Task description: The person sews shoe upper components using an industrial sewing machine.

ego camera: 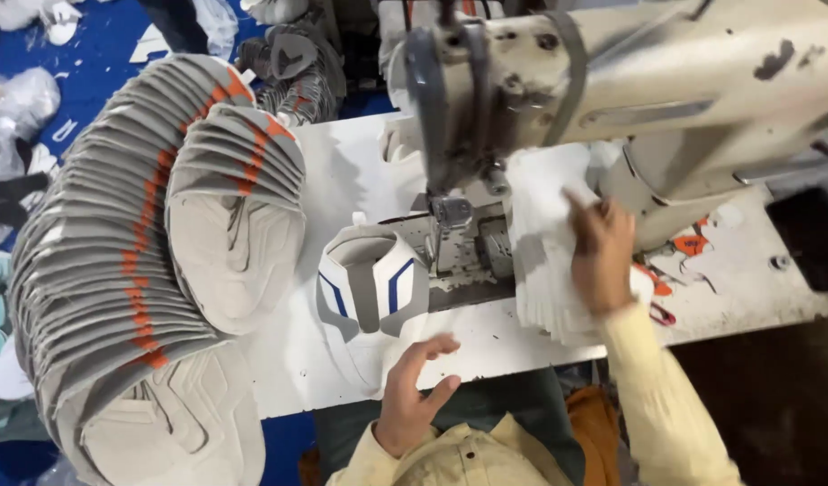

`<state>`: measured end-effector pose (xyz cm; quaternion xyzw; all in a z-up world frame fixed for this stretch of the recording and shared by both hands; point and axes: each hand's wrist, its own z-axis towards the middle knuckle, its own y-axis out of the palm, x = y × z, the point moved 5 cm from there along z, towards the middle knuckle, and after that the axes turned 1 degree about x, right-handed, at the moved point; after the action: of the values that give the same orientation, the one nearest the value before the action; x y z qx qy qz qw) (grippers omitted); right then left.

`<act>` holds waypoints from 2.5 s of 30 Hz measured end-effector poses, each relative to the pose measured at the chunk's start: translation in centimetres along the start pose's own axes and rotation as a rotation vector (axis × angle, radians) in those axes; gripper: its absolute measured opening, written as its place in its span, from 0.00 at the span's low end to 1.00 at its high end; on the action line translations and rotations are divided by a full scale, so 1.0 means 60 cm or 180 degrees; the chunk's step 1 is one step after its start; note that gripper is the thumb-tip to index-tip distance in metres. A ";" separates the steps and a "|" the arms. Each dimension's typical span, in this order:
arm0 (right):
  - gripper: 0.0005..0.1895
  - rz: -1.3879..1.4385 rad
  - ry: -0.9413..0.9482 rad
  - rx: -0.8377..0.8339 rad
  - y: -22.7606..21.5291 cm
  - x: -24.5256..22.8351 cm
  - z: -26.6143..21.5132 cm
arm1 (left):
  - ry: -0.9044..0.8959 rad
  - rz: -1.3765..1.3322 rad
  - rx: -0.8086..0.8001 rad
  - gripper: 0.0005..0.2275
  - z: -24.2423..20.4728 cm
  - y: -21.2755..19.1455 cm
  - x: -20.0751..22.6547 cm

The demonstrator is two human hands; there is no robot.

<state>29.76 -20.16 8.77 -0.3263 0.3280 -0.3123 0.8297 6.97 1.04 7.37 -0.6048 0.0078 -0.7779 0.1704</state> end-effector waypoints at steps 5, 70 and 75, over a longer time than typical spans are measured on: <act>0.26 0.0892 -0.1718 -0.0988 -0.023 -0.256 -0.137 | -0.0704 -0.2897 -0.0021 0.16 -0.066 -0.014 -0.138; 0.27 0.3466 0.1546 -0.0583 0.131 -0.206 -0.028 | 0.0314 0.1905 0.1204 0.16 0.160 -0.049 0.058; 0.28 0.3520 0.1587 -0.0344 0.157 -0.193 0.003 | 0.0364 0.1732 0.0979 0.15 0.224 -0.072 0.042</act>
<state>25.96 -6.05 5.79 -0.0663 0.6486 0.1150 0.7495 18.02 7.04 14.29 -0.5030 0.0611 -0.7286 0.4610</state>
